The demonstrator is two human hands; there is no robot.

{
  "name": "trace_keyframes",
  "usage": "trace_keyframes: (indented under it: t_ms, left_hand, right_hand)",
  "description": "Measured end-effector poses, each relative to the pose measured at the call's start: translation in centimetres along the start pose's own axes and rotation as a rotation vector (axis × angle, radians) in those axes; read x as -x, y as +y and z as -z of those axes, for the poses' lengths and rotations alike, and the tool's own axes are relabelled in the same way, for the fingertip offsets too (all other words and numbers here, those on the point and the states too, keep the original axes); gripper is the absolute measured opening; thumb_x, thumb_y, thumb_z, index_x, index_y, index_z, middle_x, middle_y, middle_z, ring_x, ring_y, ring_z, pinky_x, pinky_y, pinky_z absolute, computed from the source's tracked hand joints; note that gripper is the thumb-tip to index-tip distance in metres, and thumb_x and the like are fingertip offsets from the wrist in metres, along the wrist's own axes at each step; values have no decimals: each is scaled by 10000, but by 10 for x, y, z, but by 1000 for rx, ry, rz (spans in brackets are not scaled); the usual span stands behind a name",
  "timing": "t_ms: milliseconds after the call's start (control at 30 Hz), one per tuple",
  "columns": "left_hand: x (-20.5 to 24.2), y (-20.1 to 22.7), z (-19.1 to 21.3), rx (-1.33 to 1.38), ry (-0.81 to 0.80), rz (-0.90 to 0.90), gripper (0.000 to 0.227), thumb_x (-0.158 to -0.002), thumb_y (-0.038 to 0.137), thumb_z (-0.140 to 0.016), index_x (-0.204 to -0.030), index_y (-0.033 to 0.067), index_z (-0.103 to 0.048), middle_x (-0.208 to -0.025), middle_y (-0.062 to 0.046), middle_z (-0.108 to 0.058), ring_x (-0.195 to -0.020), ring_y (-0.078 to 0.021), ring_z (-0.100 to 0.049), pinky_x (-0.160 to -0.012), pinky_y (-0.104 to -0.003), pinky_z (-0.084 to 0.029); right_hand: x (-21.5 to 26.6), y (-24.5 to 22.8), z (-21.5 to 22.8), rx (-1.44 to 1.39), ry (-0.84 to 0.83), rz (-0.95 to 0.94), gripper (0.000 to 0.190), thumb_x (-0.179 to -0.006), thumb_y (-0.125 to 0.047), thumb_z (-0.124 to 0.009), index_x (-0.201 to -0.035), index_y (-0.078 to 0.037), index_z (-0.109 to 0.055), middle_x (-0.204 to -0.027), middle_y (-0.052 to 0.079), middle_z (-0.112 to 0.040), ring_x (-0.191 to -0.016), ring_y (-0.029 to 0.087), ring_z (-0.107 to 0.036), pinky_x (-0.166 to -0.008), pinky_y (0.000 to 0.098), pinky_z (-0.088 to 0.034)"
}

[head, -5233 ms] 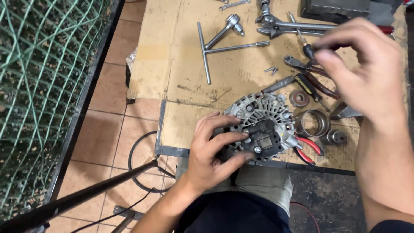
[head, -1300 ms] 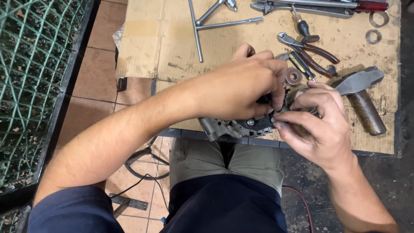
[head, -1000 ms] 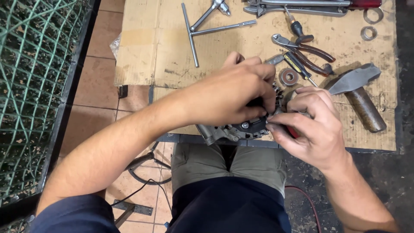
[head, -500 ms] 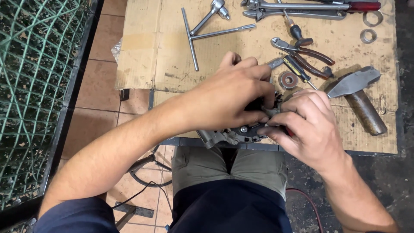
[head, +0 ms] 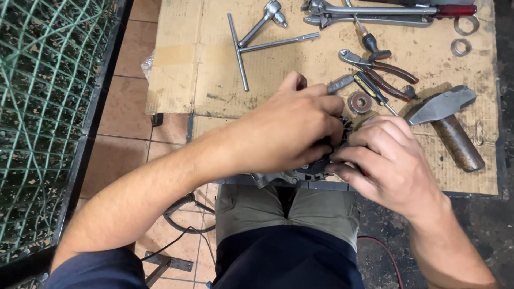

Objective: The person holds a car alternator on their lap and uses a socket wrench to tighten bolts on the rear housing. They then use a hammer to tap a cylindrical metal part into place on the alternator.

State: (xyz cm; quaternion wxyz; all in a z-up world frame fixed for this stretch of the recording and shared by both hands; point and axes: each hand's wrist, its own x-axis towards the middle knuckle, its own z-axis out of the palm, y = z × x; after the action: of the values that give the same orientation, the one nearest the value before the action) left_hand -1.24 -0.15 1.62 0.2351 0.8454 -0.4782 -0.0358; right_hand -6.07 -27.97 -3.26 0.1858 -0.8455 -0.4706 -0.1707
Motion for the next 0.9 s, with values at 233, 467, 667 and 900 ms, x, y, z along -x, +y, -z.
trace_keyframes:
  t_ms: [233,467,667,900]
  left_hand:
    - [-7,-46,21,367,40,-78,177,-1075,329,-757,-1169,200,-834,-1082,25,-758,-1164,-237,-674,-1036,-486,-374]
    - [-43,-234,-38,4,347,411,591,-941,111,-741,-1519,109,-618,-1417,-188,-593,-1290,-414,-627,-986,-564,-493]
    - [-68,-292,-70,-120,227,665,710,-898,138,-737,-1597,183,-624,-1356,-220,-606,-1188,-518,-660,-992,-663,-464]
    - [-73,-313,-92,85,584,504,590,-893,47,-701,-1463,159,-597,-1438,-253,-679,-1240,-540,-675,-982,-604,-539]
  right_hand:
    - [-1,6,-14,-47,64,-21,433,-937,-431,-959,-1031,-60,-756,-967,102,-690,-930,299,-659,-893,489,-570]
    - [-5,51,-20,-204,222,-222,84,-1088,-26,-797,-1122,19,-735,-1029,167,-766,-913,255,-730,-847,376,-651]
    - [-27,71,-29,-264,89,-486,129,-1174,-112,-778,-1216,-6,-718,-1128,145,-783,-995,243,-771,-952,408,-680]
    - [-66,94,-33,-304,-77,-775,286,-1173,-117,-716,-1432,2,-690,-1300,138,-752,-1125,261,-734,-1045,415,-648]
